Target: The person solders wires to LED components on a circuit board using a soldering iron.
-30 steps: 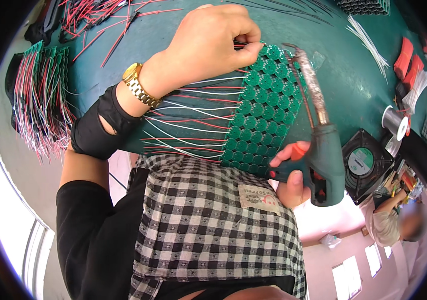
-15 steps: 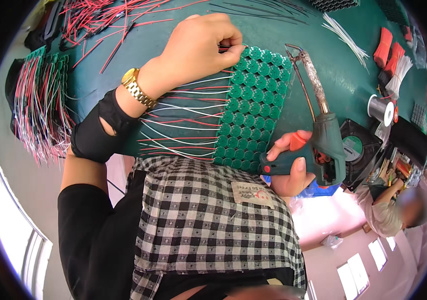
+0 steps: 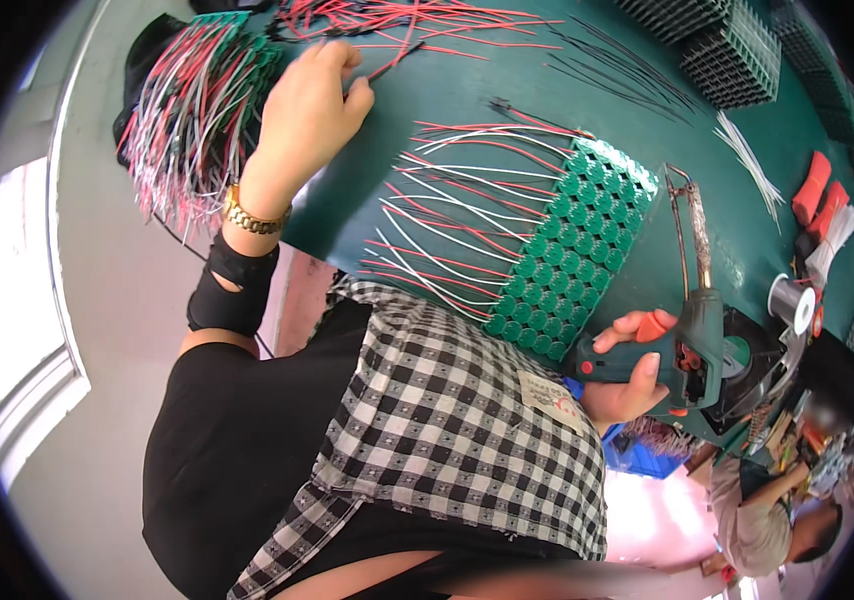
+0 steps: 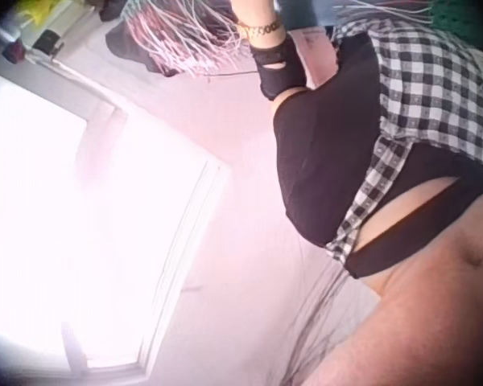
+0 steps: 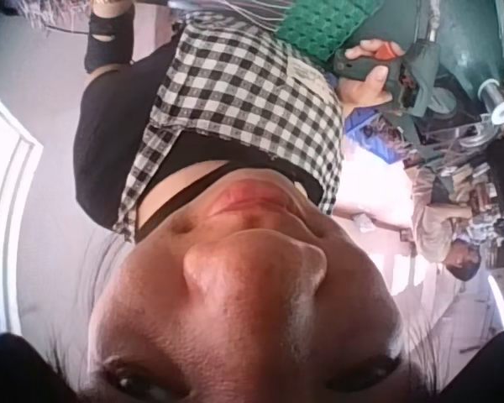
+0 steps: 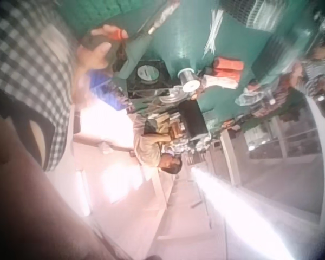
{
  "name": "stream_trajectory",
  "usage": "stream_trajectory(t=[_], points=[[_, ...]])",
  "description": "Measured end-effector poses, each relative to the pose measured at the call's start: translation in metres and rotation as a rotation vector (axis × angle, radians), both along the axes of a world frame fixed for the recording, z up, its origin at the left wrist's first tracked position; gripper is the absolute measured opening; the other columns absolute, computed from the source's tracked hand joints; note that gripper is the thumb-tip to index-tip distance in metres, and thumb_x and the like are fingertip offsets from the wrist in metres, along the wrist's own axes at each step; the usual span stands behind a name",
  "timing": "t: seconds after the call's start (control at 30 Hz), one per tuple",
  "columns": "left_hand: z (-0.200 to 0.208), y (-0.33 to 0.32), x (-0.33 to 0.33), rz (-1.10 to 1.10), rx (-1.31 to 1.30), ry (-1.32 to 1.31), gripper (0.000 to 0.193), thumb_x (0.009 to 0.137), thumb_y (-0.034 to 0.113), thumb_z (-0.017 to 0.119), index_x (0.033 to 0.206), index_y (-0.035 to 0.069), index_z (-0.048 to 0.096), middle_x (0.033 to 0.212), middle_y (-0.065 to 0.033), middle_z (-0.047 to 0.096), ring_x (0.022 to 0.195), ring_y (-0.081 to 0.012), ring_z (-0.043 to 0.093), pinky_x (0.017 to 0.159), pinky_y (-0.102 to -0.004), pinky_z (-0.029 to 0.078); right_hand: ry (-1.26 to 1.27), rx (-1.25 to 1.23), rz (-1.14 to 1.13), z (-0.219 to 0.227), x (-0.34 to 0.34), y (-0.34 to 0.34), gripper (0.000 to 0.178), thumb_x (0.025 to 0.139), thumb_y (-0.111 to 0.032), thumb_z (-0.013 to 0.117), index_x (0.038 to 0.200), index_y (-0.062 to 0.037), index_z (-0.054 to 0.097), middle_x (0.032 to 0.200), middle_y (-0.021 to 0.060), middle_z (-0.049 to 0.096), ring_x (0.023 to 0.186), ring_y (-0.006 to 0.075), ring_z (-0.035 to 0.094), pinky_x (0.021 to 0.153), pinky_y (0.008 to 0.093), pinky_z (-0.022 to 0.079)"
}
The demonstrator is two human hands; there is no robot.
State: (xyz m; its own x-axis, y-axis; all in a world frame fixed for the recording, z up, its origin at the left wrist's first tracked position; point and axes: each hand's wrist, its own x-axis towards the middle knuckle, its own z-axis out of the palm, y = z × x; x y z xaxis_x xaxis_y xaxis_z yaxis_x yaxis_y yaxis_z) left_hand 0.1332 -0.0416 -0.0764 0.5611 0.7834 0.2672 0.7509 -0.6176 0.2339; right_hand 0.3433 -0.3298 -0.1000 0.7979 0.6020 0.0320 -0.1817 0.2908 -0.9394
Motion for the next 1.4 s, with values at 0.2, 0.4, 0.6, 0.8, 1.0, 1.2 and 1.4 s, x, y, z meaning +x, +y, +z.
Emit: stream_trajectory(t=[0.2, 0.4, 0.6, 0.8, 1.0, 1.2, 1.4], points=[[0.000, -0.012, 0.006, 0.037, -0.593, -0.291, 0.029, 0.079, 0.002, 0.060, 0.108, 0.004, 0.057, 0.089, -0.0050, 0.057, 0.062, -0.0094, 0.052, 0.059, -0.0222, 0.043, -0.063, 0.021, 0.079, -0.005, 0.002, -0.006, 0.041, 0.090, -0.024, 0.044, 0.118, 0.0061, 0.041, 0.089, 0.0221, 0.055, 0.059, 0.0208, 0.056, 0.059, 0.0301, 0.047], [-0.008, 0.033, 0.007, -0.555, -0.138, 0.060, 0.029, 0.074, 0.006, 0.067, 0.103, 0.013, 0.063, 0.096, -0.0073, 0.048, 0.087, -0.0226, 0.048, 0.082, -0.0326, 0.041, -0.049, -0.008, 0.131, -0.008, 0.001, -0.014, 0.042, 0.091, -0.027, 0.043, 0.120, 0.0031, 0.039, 0.093, 0.0205, 0.054, 0.065, 0.0213, 0.056, 0.064, 0.0329, 0.048], [-0.003, 0.034, 0.020, -0.725, -0.042, 0.224, 0.018, 0.073, 0.014, 0.068, 0.086, 0.009, 0.058, 0.098, -0.0060, 0.049, 0.096, -0.0263, 0.045, 0.088, -0.0345, 0.037, -0.033, -0.035, 0.162, -0.009, -0.001, -0.015, 0.042, 0.091, -0.028, 0.043, 0.121, 0.0017, 0.038, 0.093, 0.0189, 0.054, 0.066, 0.0203, 0.056, 0.065, 0.0321, 0.047], [-0.005, 0.042, 0.001, -0.711, -0.089, 0.128, 0.013, 0.080, 0.006, 0.060, 0.085, 0.003, 0.048, 0.092, -0.0095, 0.052, 0.089, -0.0292, 0.050, 0.082, -0.0361, 0.040, -0.017, -0.056, 0.174, -0.003, -0.005, -0.012, 0.043, 0.091, -0.029, 0.045, 0.121, 0.0019, 0.038, 0.092, 0.0181, 0.054, 0.066, 0.0194, 0.056, 0.064, 0.0308, 0.047], [-0.002, 0.039, -0.002, -0.464, -0.228, -0.196, 0.009, 0.084, -0.005, 0.053, 0.086, 0.000, 0.046, 0.082, -0.0106, 0.054, 0.069, -0.0218, 0.051, 0.064, -0.0288, 0.044, 0.118, -0.037, 0.052, 0.000, -0.013, -0.008, 0.048, 0.083, -0.022, 0.054, 0.118, 0.0078, 0.042, 0.086, 0.0202, 0.057, 0.059, 0.0193, 0.055, 0.055, 0.0280, 0.046], [0.008, 0.026, 0.034, -0.346, -0.068, -0.373, 0.006, 0.081, 0.002, 0.064, 0.084, 0.001, 0.060, 0.086, -0.0069, 0.056, 0.070, -0.0181, 0.056, 0.062, -0.0276, 0.046, 0.102, -0.097, 0.243, -0.002, -0.010, -0.016, 0.051, 0.088, -0.032, 0.053, 0.123, 0.0024, 0.038, 0.092, 0.0175, 0.055, 0.066, 0.0187, 0.056, 0.061, 0.0300, 0.048], [0.006, -0.003, 0.081, -0.489, -0.219, -0.316, 0.007, 0.082, 0.002, 0.062, 0.087, 0.002, 0.057, 0.082, -0.0076, 0.057, 0.069, -0.0187, 0.055, 0.062, -0.0280, 0.044, 0.138, -0.124, 0.182, 0.000, -0.016, -0.014, 0.049, 0.084, -0.024, 0.057, 0.121, 0.0047, 0.043, 0.091, 0.0186, 0.057, 0.064, 0.0175, 0.055, 0.058, 0.0279, 0.047]])
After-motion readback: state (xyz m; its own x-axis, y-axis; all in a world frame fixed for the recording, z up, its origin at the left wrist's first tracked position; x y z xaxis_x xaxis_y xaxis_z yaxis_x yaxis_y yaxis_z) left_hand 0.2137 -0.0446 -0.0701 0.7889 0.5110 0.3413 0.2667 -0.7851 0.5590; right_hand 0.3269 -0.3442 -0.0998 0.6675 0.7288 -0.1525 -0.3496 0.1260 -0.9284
